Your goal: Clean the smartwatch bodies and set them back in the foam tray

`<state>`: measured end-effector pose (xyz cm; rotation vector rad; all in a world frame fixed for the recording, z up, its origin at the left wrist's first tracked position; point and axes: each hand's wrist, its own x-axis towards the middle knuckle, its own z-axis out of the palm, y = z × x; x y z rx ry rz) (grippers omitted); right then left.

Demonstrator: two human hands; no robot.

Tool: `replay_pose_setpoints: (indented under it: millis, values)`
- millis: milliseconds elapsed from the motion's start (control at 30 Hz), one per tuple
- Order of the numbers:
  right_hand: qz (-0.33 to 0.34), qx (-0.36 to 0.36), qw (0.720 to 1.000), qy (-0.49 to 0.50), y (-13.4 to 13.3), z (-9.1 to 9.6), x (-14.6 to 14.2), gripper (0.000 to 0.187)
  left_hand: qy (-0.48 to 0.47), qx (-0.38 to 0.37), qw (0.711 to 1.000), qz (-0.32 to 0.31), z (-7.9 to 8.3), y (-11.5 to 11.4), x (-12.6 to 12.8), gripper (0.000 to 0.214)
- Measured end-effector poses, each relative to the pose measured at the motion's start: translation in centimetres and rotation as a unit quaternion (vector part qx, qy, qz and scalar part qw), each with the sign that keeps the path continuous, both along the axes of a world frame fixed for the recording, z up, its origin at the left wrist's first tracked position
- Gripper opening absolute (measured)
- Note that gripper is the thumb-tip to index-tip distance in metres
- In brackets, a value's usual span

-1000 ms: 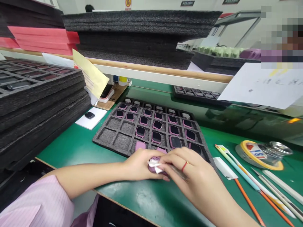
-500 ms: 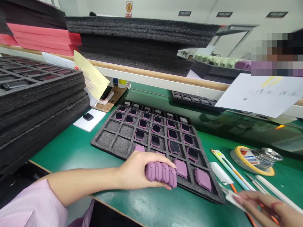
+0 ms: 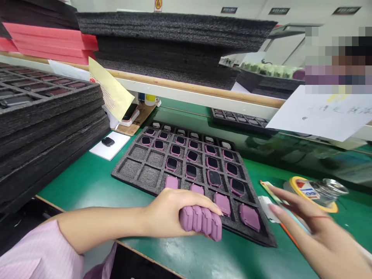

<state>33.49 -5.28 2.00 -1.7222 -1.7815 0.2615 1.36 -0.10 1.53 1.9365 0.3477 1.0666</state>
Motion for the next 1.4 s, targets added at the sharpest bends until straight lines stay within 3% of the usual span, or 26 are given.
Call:
replay_pose_setpoints:
  millis: [33,100,133,200,300,433,500,600,667,767,867,967,1133,1400]
  values:
    - [0.049,-0.060,0.993,0.094,0.4,0.3,-2.8,0.044,0.001,0.014,1.000,0.003,0.0,0.0,0.0,0.037]
    - [0.178,-0.189,0.928,0.266,1.0,0.8,-7.9,0.064,-0.001,0.050,0.999,0.014,0.0,0.2,0.2,0.029]
    - [0.219,-0.235,0.893,0.316,1.2,1.1,-10.0,0.076,-0.006,0.070,0.997,0.021,0.1,0.3,0.3,0.025]
    - [0.248,-0.263,0.861,0.359,1.6,1.4,-13.0,0.096,-0.020,0.105,0.994,0.034,0.1,0.5,0.4,0.017]
    - [0.226,-0.227,0.876,0.362,1.9,1.3,-15.0,0.109,-0.033,0.130,0.990,0.033,0.0,0.6,0.4,0.018]
    - [0.182,-0.072,0.925,0.327,1.6,0.0,-15.4,0.099,0.017,0.091,0.994,0.051,-0.5,0.5,0.0,0.031]
    - [0.161,-0.018,0.938,0.306,1.2,-0.3,-15.3,0.094,0.053,0.061,0.995,0.056,-0.9,0.4,-0.1,0.048]
    - [0.128,-0.016,0.947,0.294,0.6,0.0,-15.0,0.094,0.049,0.049,0.995,0.070,-1.0,0.3,0.0,0.078]
    - [0.105,-0.018,0.951,0.291,0.4,0.5,-14.7,0.096,0.015,0.042,0.993,0.105,-0.8,0.3,0.0,0.085]
    - [0.098,-0.004,0.950,0.296,0.4,0.6,-14.4,0.096,0.026,0.010,0.990,0.135,-0.3,0.3,-0.2,0.056]
    - [0.104,0.017,0.955,0.277,0.3,0.2,-14.2,0.092,0.058,-0.020,0.995,0.077,0.0,0.3,-0.1,0.037]
    - [0.099,0.032,0.963,0.249,0.1,-0.3,-14.2,0.087,0.060,-0.011,0.997,0.048,-0.2,0.1,0.1,0.033]
    - [0.099,0.039,0.968,0.226,0.2,-0.7,-14.3,0.084,0.098,0.014,0.993,0.069,-0.8,0.0,0.1,0.031]
    - [0.115,0.032,0.955,0.271,0.4,-0.3,-14.3,0.087,0.066,-0.079,0.994,0.034,-0.1,-0.4,0.1,0.031]
